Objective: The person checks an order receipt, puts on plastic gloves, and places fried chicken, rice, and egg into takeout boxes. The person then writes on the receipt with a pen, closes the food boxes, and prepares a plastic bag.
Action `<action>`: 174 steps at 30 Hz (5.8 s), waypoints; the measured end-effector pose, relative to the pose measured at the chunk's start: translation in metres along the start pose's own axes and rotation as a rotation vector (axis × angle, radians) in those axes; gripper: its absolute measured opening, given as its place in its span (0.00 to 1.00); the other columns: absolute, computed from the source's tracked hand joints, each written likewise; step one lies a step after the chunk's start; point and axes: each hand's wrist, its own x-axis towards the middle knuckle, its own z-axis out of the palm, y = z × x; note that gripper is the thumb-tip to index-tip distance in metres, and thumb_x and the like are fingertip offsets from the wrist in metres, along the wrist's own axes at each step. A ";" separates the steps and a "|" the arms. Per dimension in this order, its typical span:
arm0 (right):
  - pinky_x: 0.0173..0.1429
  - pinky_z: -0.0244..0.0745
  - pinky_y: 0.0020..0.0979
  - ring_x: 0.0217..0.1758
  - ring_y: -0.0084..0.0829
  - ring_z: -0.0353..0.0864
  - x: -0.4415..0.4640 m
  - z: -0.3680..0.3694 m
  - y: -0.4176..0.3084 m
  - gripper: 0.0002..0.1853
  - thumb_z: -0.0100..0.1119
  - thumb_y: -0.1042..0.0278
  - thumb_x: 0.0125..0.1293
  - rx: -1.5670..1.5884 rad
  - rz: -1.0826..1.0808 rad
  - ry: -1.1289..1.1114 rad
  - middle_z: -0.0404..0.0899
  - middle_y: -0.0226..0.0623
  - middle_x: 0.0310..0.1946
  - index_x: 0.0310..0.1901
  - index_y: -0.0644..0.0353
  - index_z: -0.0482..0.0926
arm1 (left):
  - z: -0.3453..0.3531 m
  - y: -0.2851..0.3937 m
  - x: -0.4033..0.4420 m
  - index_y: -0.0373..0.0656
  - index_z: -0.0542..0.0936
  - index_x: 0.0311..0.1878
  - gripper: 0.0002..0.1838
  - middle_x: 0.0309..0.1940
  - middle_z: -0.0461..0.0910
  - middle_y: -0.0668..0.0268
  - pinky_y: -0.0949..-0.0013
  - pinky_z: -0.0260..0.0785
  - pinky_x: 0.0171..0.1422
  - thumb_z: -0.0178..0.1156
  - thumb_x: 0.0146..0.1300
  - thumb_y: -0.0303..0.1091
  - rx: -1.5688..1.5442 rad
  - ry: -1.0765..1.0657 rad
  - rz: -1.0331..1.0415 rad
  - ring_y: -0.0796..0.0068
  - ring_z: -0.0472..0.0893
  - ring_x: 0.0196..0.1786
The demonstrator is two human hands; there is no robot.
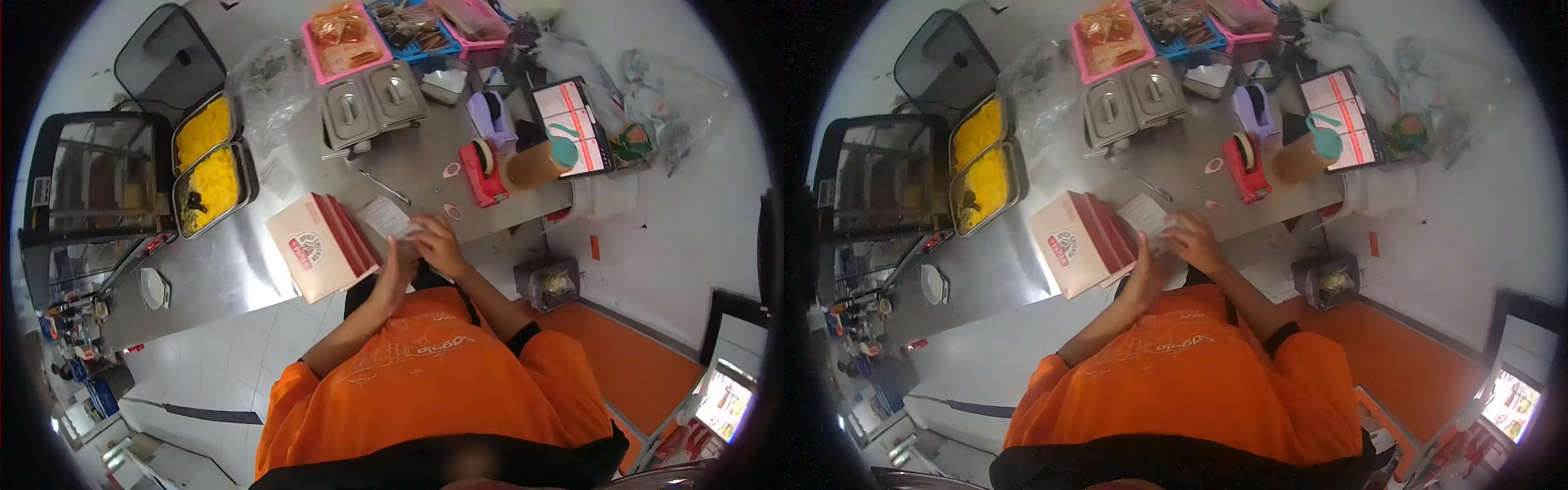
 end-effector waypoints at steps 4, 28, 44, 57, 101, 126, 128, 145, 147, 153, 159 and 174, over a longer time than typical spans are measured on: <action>0.50 0.73 0.33 0.46 0.37 0.79 -0.018 -0.054 0.011 0.07 0.62 0.74 0.59 0.230 0.117 -0.058 0.78 0.38 0.45 0.40 0.59 0.82 | 0.002 -0.003 0.060 0.37 0.69 0.60 0.27 0.49 0.76 0.60 0.61 0.72 0.56 0.60 0.66 0.47 -0.091 0.002 0.299 0.65 0.78 0.50; 0.37 0.83 0.35 0.33 0.30 0.83 -0.051 -0.115 0.109 0.12 0.56 0.65 0.69 0.957 1.206 -0.377 0.76 0.37 0.35 0.42 0.69 0.76 | -0.099 0.093 -0.079 0.46 0.66 0.69 0.28 0.67 0.66 0.58 0.69 0.69 0.62 0.56 0.66 0.22 0.928 0.374 0.933 0.68 0.65 0.68; 0.22 0.70 0.32 0.19 0.32 0.75 0.140 0.066 -0.073 0.22 0.73 0.57 0.51 0.241 0.146 -0.598 0.75 0.41 0.23 0.32 0.64 0.70 | -0.109 0.097 -0.087 0.66 0.76 0.62 0.30 0.70 0.60 0.60 0.62 0.76 0.49 0.71 0.53 0.42 1.237 0.725 0.919 0.59 0.82 0.48; 0.42 0.72 0.32 0.36 0.29 0.78 0.017 -0.077 0.078 0.19 0.66 0.55 0.59 -0.183 0.592 0.284 0.78 0.39 0.33 0.43 0.59 0.74 | -0.122 0.099 -0.080 0.58 0.74 0.65 0.30 0.62 0.65 0.52 0.69 0.74 0.49 0.69 0.57 0.41 0.954 0.416 0.875 0.65 0.73 0.54; 0.46 0.77 0.44 0.37 0.45 0.83 0.128 0.041 -0.124 0.17 0.67 0.51 0.54 -0.254 0.315 -0.712 0.82 0.47 0.26 0.31 0.59 0.83 | -0.160 0.111 -0.069 0.55 0.57 0.74 0.48 0.67 0.56 0.61 0.63 0.72 0.57 0.73 0.50 0.31 0.759 0.068 0.815 0.64 0.70 0.54; 0.33 0.77 0.46 0.30 0.46 0.83 0.094 -0.301 0.203 0.34 0.52 0.65 0.63 -0.619 0.787 -0.346 0.79 0.47 0.25 0.72 0.46 0.56 | 0.108 -0.054 0.122 0.25 0.37 0.72 0.74 0.71 0.30 0.30 0.20 0.51 0.60 0.65 0.39 0.73 2.154 0.329 0.201 0.25 0.33 0.73; 0.32 0.77 0.46 0.29 0.45 0.83 0.106 -0.302 0.206 0.35 0.51 0.67 0.63 -0.588 0.827 -0.391 0.79 0.46 0.24 0.72 0.49 0.55 | 0.098 -0.065 0.134 0.25 0.36 0.71 0.75 0.70 0.27 0.28 0.18 0.49 0.58 0.65 0.38 0.74 2.150 0.365 0.136 0.22 0.31 0.72; 0.30 0.76 0.48 0.22 0.47 0.80 0.127 -0.311 0.192 0.30 0.46 0.62 0.70 -0.665 0.928 -0.304 0.78 0.46 0.20 0.72 0.48 0.53 | 0.091 -0.063 0.144 0.25 0.29 0.70 0.76 0.68 0.20 0.25 0.13 0.39 0.57 0.65 0.41 0.73 2.062 0.294 -0.080 0.18 0.23 0.69; 0.30 0.76 0.47 0.23 0.47 0.80 0.128 -0.306 0.198 0.30 0.47 0.62 0.70 -0.667 0.918 -0.330 0.78 0.46 0.21 0.72 0.47 0.53 | 0.085 -0.064 0.143 0.25 0.28 0.70 0.77 0.67 0.19 0.25 0.12 0.39 0.56 0.66 0.41 0.72 2.041 0.274 -0.003 0.18 0.23 0.69; 0.30 0.74 0.48 0.22 0.49 0.79 0.128 -0.305 0.203 0.28 0.46 0.61 0.71 -0.667 0.929 -0.260 0.76 0.46 0.19 0.71 0.39 0.57 | 0.088 -0.060 0.142 0.25 0.27 0.70 0.78 0.67 0.19 0.25 0.11 0.39 0.55 0.68 0.40 0.71 2.012 0.256 -0.034 0.16 0.23 0.68; 0.31 0.75 0.47 0.25 0.47 0.80 0.127 -0.315 0.188 0.28 0.46 0.61 0.70 -0.632 0.922 -0.262 0.78 0.47 0.21 0.71 0.41 0.58 | 0.083 -0.061 0.141 0.25 0.27 0.69 0.78 0.67 0.19 0.24 0.12 0.44 0.53 0.67 0.39 0.72 2.077 0.226 0.048 0.15 0.23 0.67; 0.40 0.78 0.39 0.41 0.41 0.79 0.125 -0.358 0.139 0.23 0.52 0.66 0.65 -0.808 0.554 0.183 0.75 0.46 0.38 0.63 0.49 0.69 | 0.115 -0.019 0.134 0.31 0.38 0.71 0.65 0.69 0.41 0.33 0.36 0.50 0.68 0.60 0.49 0.70 2.159 0.121 -0.213 0.33 0.43 0.71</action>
